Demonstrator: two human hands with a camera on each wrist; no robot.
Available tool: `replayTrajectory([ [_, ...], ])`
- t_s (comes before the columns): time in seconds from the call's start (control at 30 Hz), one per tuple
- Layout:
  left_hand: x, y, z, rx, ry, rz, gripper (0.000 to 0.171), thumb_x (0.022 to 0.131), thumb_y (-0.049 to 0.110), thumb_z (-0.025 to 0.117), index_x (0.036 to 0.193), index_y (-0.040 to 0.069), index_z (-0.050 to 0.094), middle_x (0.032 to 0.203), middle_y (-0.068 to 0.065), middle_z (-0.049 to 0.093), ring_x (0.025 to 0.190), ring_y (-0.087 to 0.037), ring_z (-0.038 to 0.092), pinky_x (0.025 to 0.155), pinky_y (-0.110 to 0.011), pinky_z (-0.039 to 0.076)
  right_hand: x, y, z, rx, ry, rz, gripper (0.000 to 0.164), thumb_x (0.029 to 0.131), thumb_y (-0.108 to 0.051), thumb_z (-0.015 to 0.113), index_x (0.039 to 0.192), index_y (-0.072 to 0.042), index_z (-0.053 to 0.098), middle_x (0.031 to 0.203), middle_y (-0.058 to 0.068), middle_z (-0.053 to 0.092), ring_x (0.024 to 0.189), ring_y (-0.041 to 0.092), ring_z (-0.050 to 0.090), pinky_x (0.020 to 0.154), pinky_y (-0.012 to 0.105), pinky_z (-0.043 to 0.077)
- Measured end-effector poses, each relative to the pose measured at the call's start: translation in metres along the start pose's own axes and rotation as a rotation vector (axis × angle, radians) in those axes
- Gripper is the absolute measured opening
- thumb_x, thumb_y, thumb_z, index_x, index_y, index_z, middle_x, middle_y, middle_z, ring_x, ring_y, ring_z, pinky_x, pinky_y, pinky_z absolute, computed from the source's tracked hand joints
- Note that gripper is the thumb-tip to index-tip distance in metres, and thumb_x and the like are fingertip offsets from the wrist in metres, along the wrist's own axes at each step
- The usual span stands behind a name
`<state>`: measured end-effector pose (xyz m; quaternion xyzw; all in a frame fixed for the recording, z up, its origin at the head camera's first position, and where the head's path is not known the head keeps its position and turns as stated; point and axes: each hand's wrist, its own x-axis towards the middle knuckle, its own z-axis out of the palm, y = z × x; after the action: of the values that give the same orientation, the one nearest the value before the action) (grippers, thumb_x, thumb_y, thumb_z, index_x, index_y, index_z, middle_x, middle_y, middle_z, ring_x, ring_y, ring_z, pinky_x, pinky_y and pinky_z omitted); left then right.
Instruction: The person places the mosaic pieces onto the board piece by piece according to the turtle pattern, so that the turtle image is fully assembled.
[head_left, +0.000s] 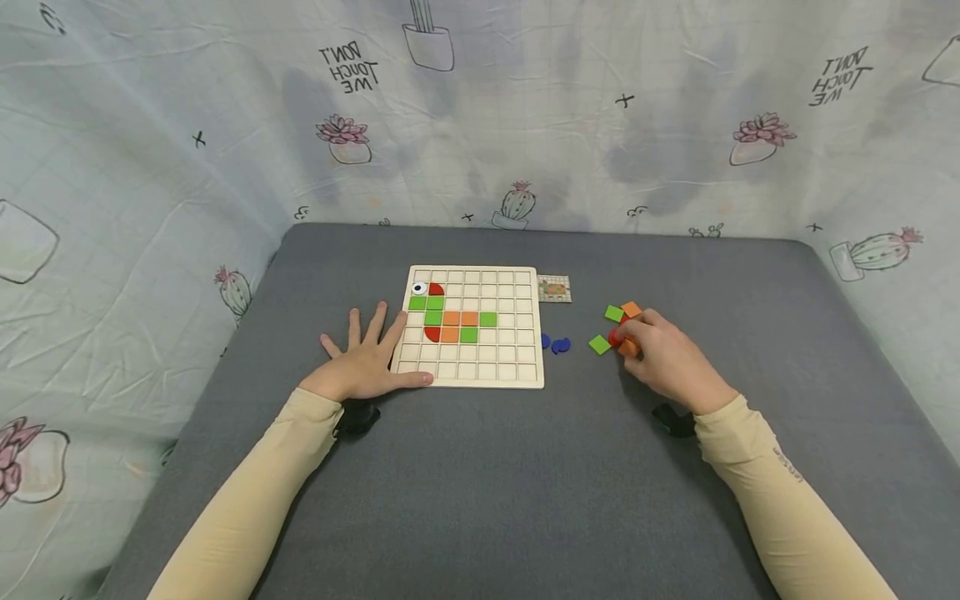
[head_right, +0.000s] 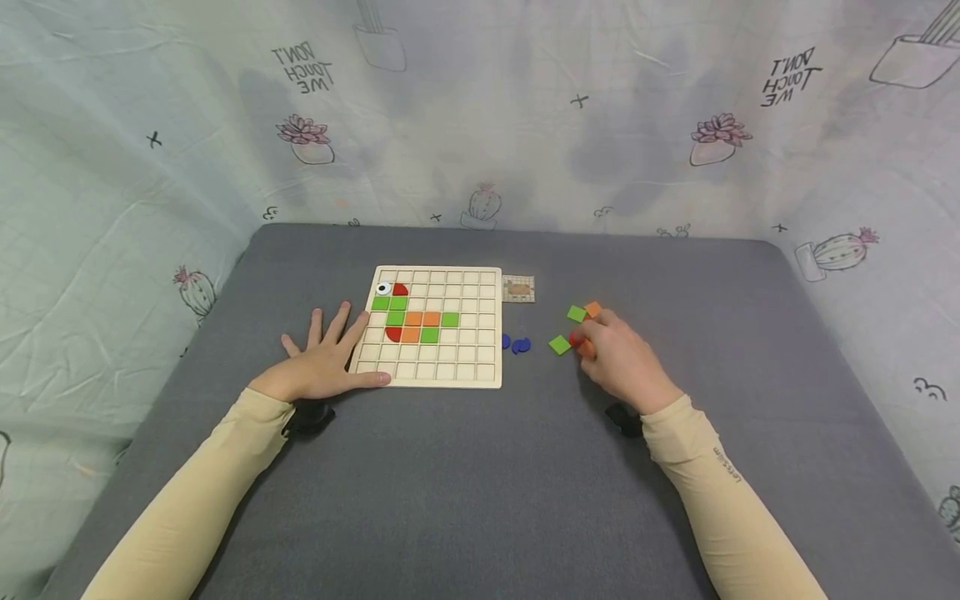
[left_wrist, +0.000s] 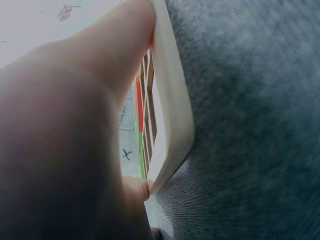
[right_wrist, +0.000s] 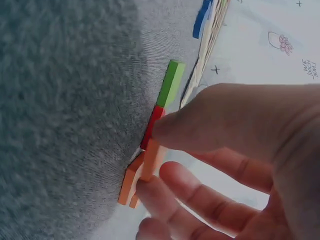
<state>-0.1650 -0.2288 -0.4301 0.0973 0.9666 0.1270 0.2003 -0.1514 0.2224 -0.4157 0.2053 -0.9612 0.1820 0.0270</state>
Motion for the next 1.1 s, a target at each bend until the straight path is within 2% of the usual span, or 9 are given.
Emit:
replayTrajectory([
  [0.17, 0.000, 0.000, -0.001, 0.002, 0.001, -0.001, 0.125, 0.083, 0.087, 0.057, 0.170, 0.021, -0.002, 0.174, -0.018, -0.017, 0.153, -0.057, -0.023, 0.100, -0.092, -0.011, 0.002, -0.001, 0.000, 0.025, -0.001, -0.018, 0.025, 0.086, 0.004, 0.073, 0.111, -0.002, 0.076, 0.106, 0.017, 0.065, 0.084, 0.027, 0.057, 0.071, 0.041, 0.048],
  [0.47, 0.000, 0.001, -0.001, -0.003, -0.001, 0.002, 0.125, 0.083, 0.088, 0.057, 0.170, 0.021, -0.003, 0.174, -0.018, -0.018, 0.153, -0.057, -0.024, 0.101, -0.092, -0.011, 0.008, -0.012, 0.007, 0.066, 0.019, -0.069, 0.025, 0.089, 0.002, 0.070, 0.112, -0.003, 0.076, 0.112, 0.017, 0.068, 0.098, 0.032, 0.063, 0.081, 0.048, 0.052],
  [0.67, -0.002, 0.001, -0.002, -0.006, -0.002, -0.001, 0.125, 0.083, 0.088, 0.057, 0.169, 0.022, -0.003, 0.174, -0.017, -0.019, 0.153, -0.056, -0.025, 0.101, -0.092, -0.012, 0.015, -0.030, 0.015, 0.107, 0.040, -0.130, 0.022, 0.089, 0.000, 0.071, 0.109, -0.006, 0.076, 0.109, 0.009, 0.067, 0.098, 0.027, 0.063, 0.078, 0.042, 0.053],
  [1.1, -0.002, 0.000, -0.002, -0.005, -0.007, 0.000, 0.125, 0.082, 0.089, 0.056, 0.169, 0.022, -0.004, 0.174, -0.017, -0.019, 0.153, -0.056, -0.025, 0.101, -0.092, -0.012, 0.052, -0.069, 0.038, 0.192, 0.019, -0.233, 0.015, 0.092, -0.004, 0.074, 0.107, -0.006, 0.076, 0.104, 0.005, 0.065, 0.087, 0.023, 0.058, 0.075, 0.036, 0.049],
])
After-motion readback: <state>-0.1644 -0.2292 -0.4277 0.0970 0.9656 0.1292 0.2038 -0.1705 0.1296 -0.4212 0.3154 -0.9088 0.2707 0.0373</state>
